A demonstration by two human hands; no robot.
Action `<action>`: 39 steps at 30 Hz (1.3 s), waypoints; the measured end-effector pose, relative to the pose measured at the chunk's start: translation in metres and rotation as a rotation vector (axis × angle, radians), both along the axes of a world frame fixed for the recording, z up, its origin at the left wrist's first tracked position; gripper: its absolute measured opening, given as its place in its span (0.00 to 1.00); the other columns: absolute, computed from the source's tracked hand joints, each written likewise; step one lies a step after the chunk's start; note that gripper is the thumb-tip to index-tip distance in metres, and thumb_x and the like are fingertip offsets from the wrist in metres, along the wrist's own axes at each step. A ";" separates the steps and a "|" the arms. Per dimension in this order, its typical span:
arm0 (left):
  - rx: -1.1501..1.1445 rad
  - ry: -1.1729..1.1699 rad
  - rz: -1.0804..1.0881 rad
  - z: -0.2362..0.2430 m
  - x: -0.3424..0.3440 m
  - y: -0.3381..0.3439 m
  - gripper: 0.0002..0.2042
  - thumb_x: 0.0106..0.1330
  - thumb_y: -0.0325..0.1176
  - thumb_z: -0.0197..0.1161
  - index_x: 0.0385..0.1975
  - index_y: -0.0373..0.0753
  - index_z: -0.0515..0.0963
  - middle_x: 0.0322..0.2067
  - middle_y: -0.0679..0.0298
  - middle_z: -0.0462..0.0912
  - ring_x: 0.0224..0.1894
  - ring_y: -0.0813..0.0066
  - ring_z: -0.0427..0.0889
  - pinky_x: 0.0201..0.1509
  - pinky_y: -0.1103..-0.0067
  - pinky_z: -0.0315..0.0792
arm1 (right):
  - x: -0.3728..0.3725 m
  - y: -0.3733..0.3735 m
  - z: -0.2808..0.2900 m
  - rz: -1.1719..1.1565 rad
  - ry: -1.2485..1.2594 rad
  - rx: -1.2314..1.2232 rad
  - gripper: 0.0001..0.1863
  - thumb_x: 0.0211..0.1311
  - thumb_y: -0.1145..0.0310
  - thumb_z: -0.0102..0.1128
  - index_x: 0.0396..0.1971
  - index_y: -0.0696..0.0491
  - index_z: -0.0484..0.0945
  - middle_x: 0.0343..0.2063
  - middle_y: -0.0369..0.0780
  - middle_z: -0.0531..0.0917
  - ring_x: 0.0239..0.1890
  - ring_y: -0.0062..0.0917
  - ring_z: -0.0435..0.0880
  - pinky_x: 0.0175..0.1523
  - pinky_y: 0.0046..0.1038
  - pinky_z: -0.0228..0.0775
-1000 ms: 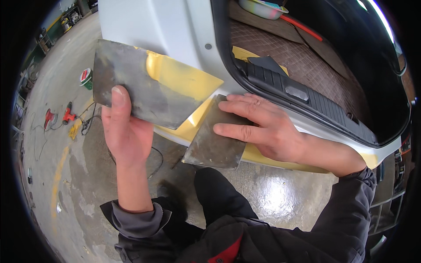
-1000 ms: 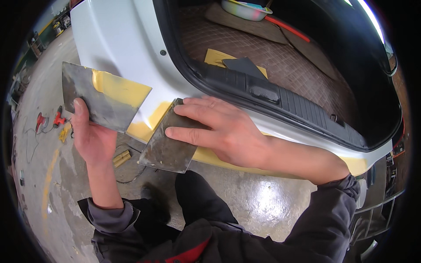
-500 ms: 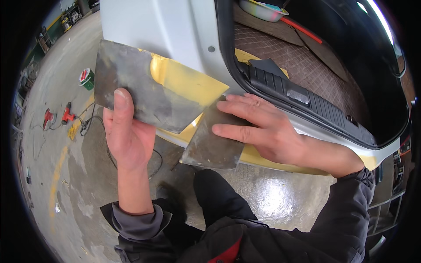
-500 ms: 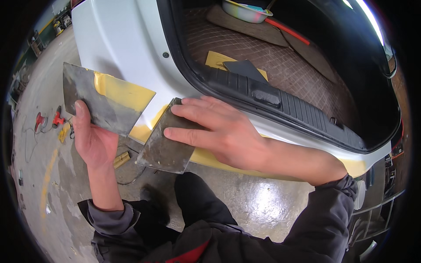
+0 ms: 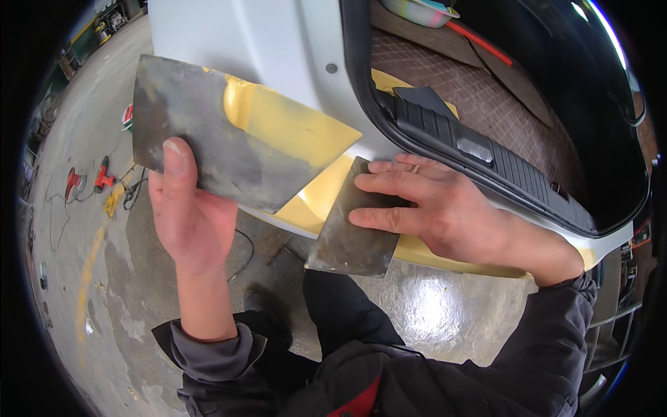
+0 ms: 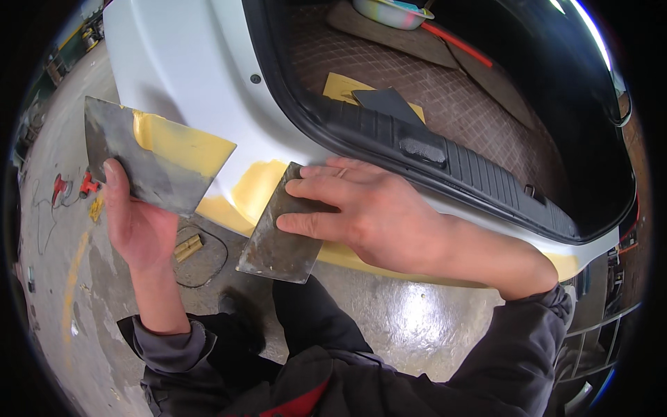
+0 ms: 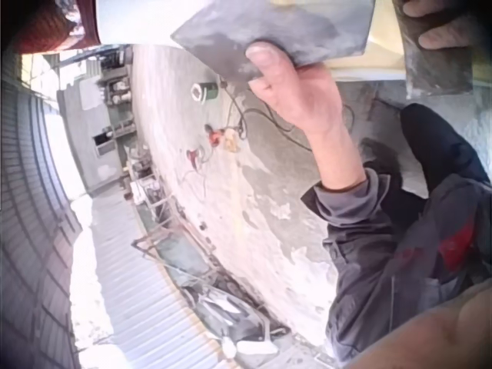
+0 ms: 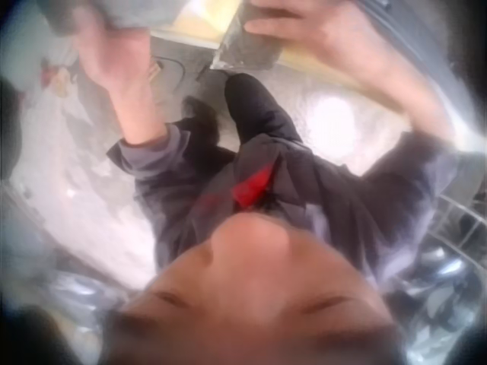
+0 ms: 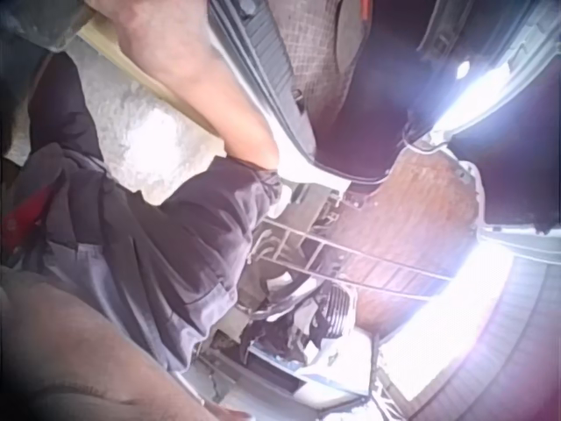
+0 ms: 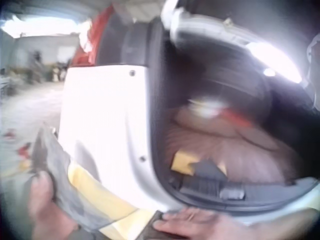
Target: The person applies yellow body filler to the rear bumper of a white car using two metal spreaders. They spread the filler across the bumper surface, occasionally smoothing it with their hand.
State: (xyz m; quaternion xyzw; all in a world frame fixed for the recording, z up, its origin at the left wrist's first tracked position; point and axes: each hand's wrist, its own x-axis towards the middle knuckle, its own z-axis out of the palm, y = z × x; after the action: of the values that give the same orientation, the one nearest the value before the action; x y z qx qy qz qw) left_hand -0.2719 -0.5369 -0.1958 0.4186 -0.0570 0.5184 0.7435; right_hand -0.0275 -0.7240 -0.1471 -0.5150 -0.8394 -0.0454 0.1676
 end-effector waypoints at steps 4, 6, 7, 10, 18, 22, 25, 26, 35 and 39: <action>0.033 -0.033 -0.058 -0.001 -0.001 0.003 0.23 0.83 0.41 0.47 0.71 0.34 0.66 0.68 0.59 0.73 0.69 0.66 0.72 0.72 0.63 0.67 | 0.003 -0.008 0.011 -0.001 -0.023 -0.047 0.27 0.48 0.80 0.65 0.52 0.45 0.87 0.54 0.43 0.83 0.57 0.43 0.83 0.66 0.43 0.76; 0.079 -0.044 -0.092 0.000 -0.001 0.004 0.23 0.83 0.41 0.47 0.71 0.34 0.66 0.68 0.60 0.73 0.70 0.66 0.72 0.72 0.63 0.66 | 0.004 -0.011 0.017 -0.012 -0.058 -0.081 0.27 0.48 0.80 0.64 0.51 0.46 0.87 0.53 0.43 0.83 0.56 0.44 0.83 0.67 0.44 0.75; 0.104 -0.051 -0.105 0.001 0.000 0.004 0.23 0.83 0.41 0.47 0.71 0.35 0.66 0.68 0.60 0.73 0.70 0.66 0.72 0.73 0.63 0.66 | 0.004 -0.013 0.020 -0.018 -0.077 -0.099 0.27 0.48 0.80 0.64 0.51 0.46 0.87 0.53 0.43 0.83 0.56 0.44 0.83 0.67 0.45 0.75; 0.131 -0.057 -0.131 0.001 0.000 0.004 0.23 0.83 0.41 0.47 0.70 0.35 0.66 0.68 0.60 0.73 0.69 0.67 0.73 0.72 0.63 0.67 | 0.006 -0.019 0.027 -0.017 -0.102 -0.132 0.26 0.47 0.80 0.62 0.50 0.47 0.87 0.53 0.43 0.83 0.54 0.43 0.84 0.68 0.47 0.74; 0.120 -0.041 -0.114 0.000 -0.001 0.003 0.23 0.83 0.41 0.47 0.70 0.34 0.66 0.67 0.59 0.74 0.68 0.66 0.74 0.71 0.63 0.68 | 0.013 -0.042 0.043 -0.054 -0.097 -0.252 0.28 0.43 0.82 0.66 0.49 0.47 0.88 0.54 0.44 0.84 0.60 0.41 0.83 0.67 0.48 0.74; 0.045 -0.031 -0.060 -0.001 -0.002 0.003 0.23 0.83 0.42 0.48 0.70 0.34 0.66 0.67 0.59 0.74 0.68 0.66 0.74 0.70 0.63 0.69 | 0.011 -0.043 0.045 -0.051 0.001 -0.232 0.27 0.44 0.83 0.67 0.49 0.49 0.88 0.55 0.47 0.83 0.59 0.44 0.83 0.65 0.47 0.76; 0.029 -0.042 -0.072 0.000 0.003 0.002 0.23 0.83 0.42 0.48 0.70 0.33 0.66 0.66 0.59 0.74 0.67 0.65 0.75 0.70 0.63 0.69 | -0.002 -0.023 0.013 0.004 0.199 0.004 0.28 0.45 0.85 0.67 0.51 0.51 0.87 0.56 0.51 0.82 0.59 0.48 0.83 0.64 0.46 0.76; 0.035 -0.039 -0.071 0.000 0.003 0.002 0.23 0.83 0.42 0.48 0.70 0.33 0.66 0.66 0.59 0.75 0.67 0.65 0.75 0.70 0.63 0.70 | -0.005 -0.013 0.003 0.024 0.200 0.059 0.29 0.45 0.85 0.67 0.52 0.51 0.87 0.56 0.52 0.82 0.58 0.49 0.83 0.64 0.46 0.76; 0.012 -0.014 -0.022 -0.002 0.000 0.004 0.24 0.83 0.43 0.47 0.69 0.33 0.66 0.66 0.59 0.74 0.68 0.64 0.74 0.71 0.63 0.69 | -0.009 0.029 -0.025 0.064 0.145 0.268 0.27 0.49 0.78 0.68 0.53 0.46 0.87 0.52 0.48 0.84 0.54 0.46 0.85 0.61 0.42 0.79; 0.064 -0.070 -0.138 -0.002 0.000 0.007 0.24 0.83 0.43 0.46 0.71 0.35 0.65 0.68 0.60 0.73 0.69 0.65 0.73 0.71 0.62 0.68 | -0.005 0.021 -0.020 0.050 0.097 0.179 0.28 0.50 0.78 0.68 0.54 0.43 0.87 0.52 0.47 0.84 0.55 0.45 0.84 0.61 0.41 0.80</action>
State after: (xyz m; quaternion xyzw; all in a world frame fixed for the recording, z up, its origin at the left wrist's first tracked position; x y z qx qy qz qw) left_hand -0.2723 -0.5303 -0.1983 0.4188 -0.1282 0.4781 0.7613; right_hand -0.0326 -0.7034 -0.1673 -0.4783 -0.8356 -0.0908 0.2545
